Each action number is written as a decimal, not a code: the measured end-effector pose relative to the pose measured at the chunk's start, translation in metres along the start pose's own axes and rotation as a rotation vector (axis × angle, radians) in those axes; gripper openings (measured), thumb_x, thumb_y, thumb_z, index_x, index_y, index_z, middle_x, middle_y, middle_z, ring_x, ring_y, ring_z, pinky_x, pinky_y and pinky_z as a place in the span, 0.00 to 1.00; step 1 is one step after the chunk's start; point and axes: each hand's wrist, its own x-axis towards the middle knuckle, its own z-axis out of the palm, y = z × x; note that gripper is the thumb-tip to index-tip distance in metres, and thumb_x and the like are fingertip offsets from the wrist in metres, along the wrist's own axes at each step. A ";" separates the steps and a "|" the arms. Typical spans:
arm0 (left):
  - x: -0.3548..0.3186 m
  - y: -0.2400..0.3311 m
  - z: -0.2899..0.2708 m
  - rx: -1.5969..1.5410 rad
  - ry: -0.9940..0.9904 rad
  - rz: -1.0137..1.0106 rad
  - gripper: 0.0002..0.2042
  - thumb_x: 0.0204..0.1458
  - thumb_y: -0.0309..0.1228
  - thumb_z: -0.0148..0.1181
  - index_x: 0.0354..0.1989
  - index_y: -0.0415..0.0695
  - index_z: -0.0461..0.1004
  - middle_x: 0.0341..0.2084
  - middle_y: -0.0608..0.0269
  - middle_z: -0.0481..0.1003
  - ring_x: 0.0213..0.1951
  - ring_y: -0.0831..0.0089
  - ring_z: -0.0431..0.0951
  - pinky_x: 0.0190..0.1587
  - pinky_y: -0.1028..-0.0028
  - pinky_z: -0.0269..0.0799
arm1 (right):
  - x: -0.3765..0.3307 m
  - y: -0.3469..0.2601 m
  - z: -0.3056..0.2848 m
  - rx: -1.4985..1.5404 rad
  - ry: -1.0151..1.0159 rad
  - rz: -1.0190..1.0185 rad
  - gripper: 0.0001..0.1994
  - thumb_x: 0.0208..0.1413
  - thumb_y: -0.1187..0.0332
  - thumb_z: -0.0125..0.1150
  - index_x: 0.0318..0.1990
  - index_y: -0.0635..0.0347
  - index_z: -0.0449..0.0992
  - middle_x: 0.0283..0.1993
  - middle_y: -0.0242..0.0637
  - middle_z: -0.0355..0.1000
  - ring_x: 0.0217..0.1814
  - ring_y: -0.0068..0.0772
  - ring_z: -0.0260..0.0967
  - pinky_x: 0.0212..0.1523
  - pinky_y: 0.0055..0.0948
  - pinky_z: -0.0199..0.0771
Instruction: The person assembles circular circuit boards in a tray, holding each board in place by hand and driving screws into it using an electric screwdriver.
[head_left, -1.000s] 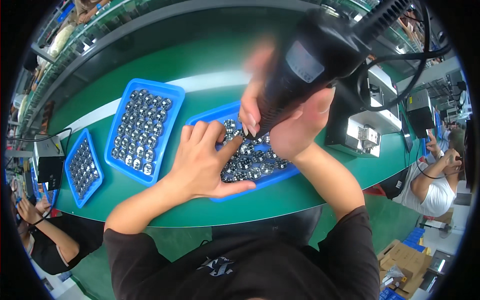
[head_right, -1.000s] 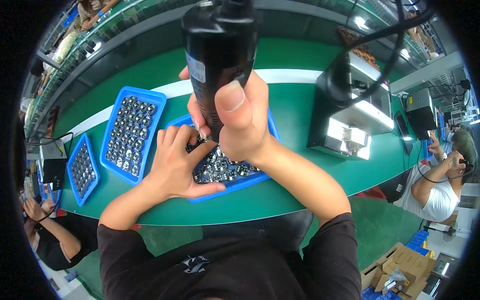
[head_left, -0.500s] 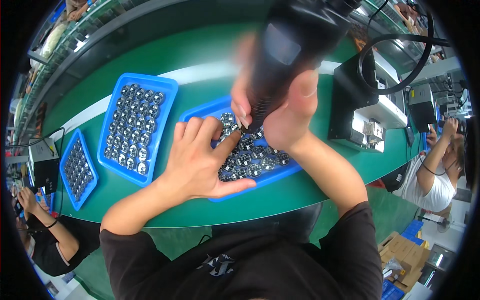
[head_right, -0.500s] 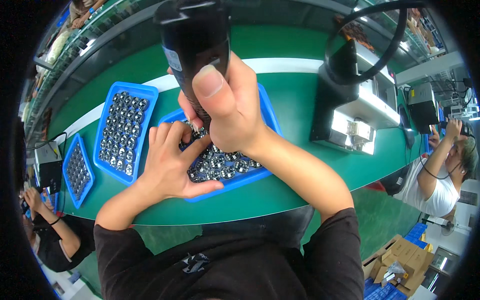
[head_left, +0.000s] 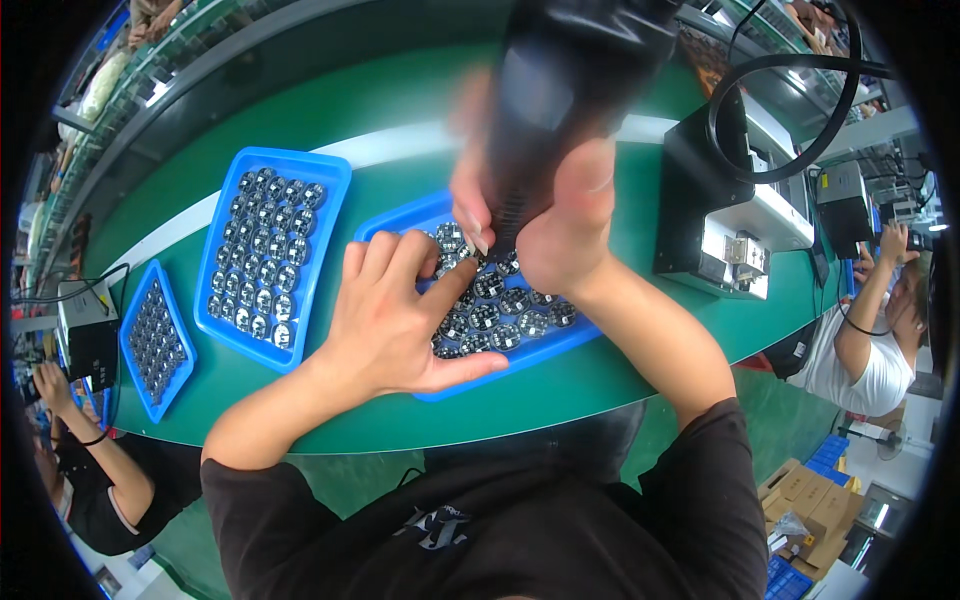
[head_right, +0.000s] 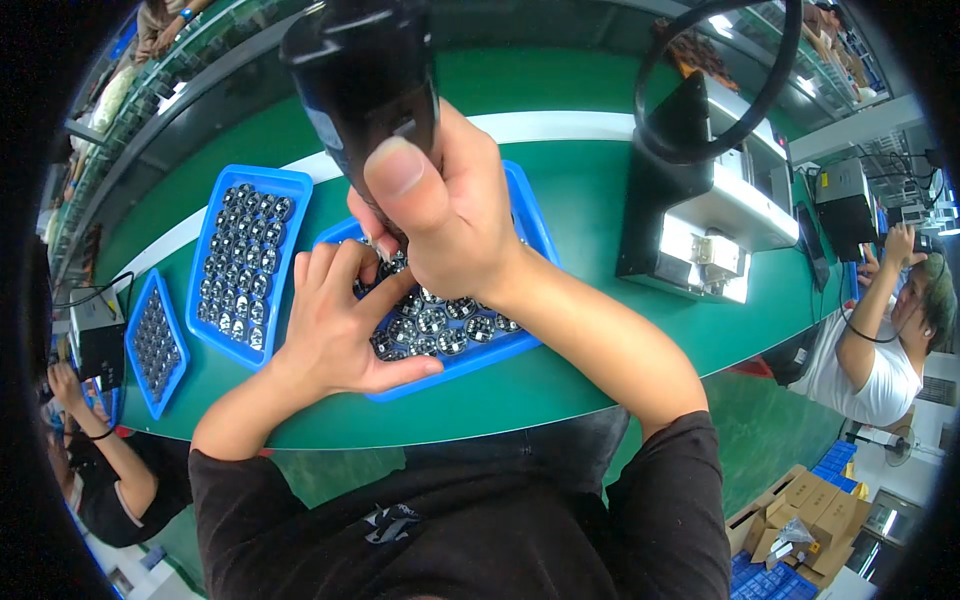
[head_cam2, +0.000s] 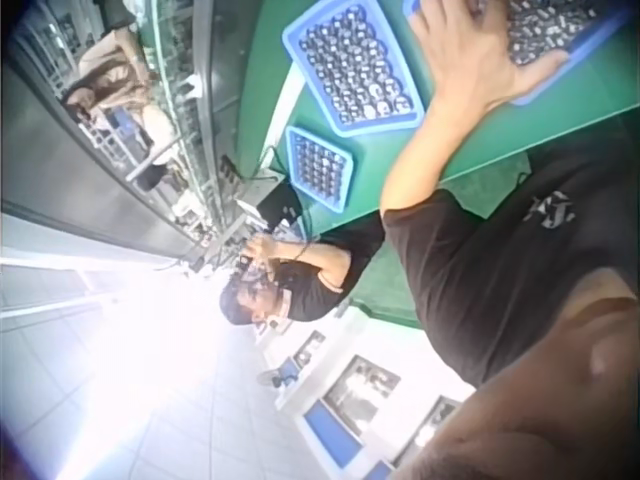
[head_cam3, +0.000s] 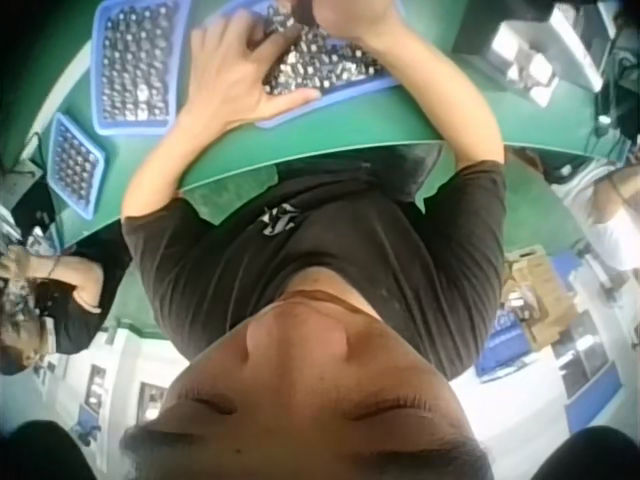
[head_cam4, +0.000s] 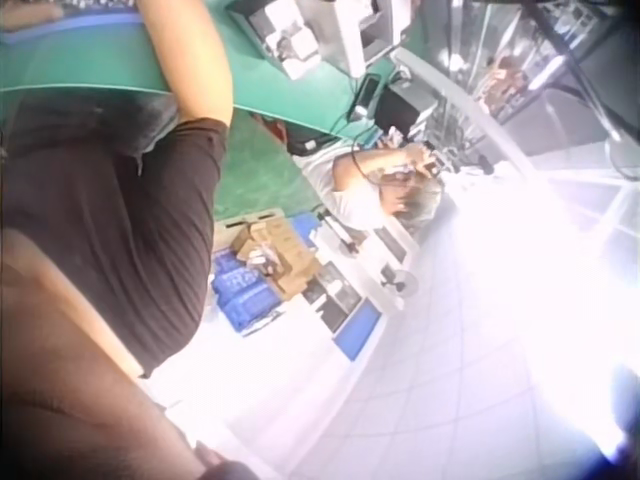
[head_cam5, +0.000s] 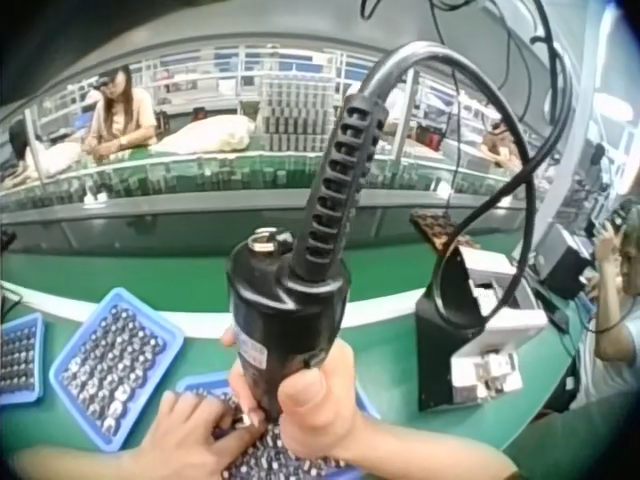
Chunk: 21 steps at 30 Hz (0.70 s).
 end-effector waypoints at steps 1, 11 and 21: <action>0.000 0.000 0.000 0.001 0.003 0.002 0.38 0.38 0.68 0.63 0.42 0.41 0.81 0.31 0.61 0.61 0.35 0.63 0.61 0.38 0.65 0.53 | 0.000 0.001 0.000 0.000 0.000 0.000 0.30 0.61 0.40 0.55 0.43 0.65 0.66 0.22 0.32 0.65 0.19 0.17 0.61 0.19 0.19 0.60; 0.001 0.004 0.001 0.029 -0.013 0.015 0.37 0.36 0.65 0.67 0.43 0.41 0.81 0.30 0.61 0.61 0.35 0.62 0.62 0.38 0.64 0.55 | -0.010 -0.003 0.004 -0.203 0.030 0.036 0.44 0.51 0.27 0.53 0.49 0.69 0.67 0.23 0.35 0.69 0.19 0.20 0.63 0.20 0.19 0.62; 0.002 0.017 0.000 0.065 -0.056 0.004 0.35 0.37 0.60 0.66 0.48 0.43 0.78 0.32 0.55 0.62 0.37 0.58 0.61 0.44 0.59 0.58 | -0.062 -0.150 -0.029 -0.280 0.219 -0.314 0.41 0.58 0.29 0.44 0.51 0.68 0.67 0.20 0.33 0.66 0.16 0.18 0.63 0.17 0.19 0.62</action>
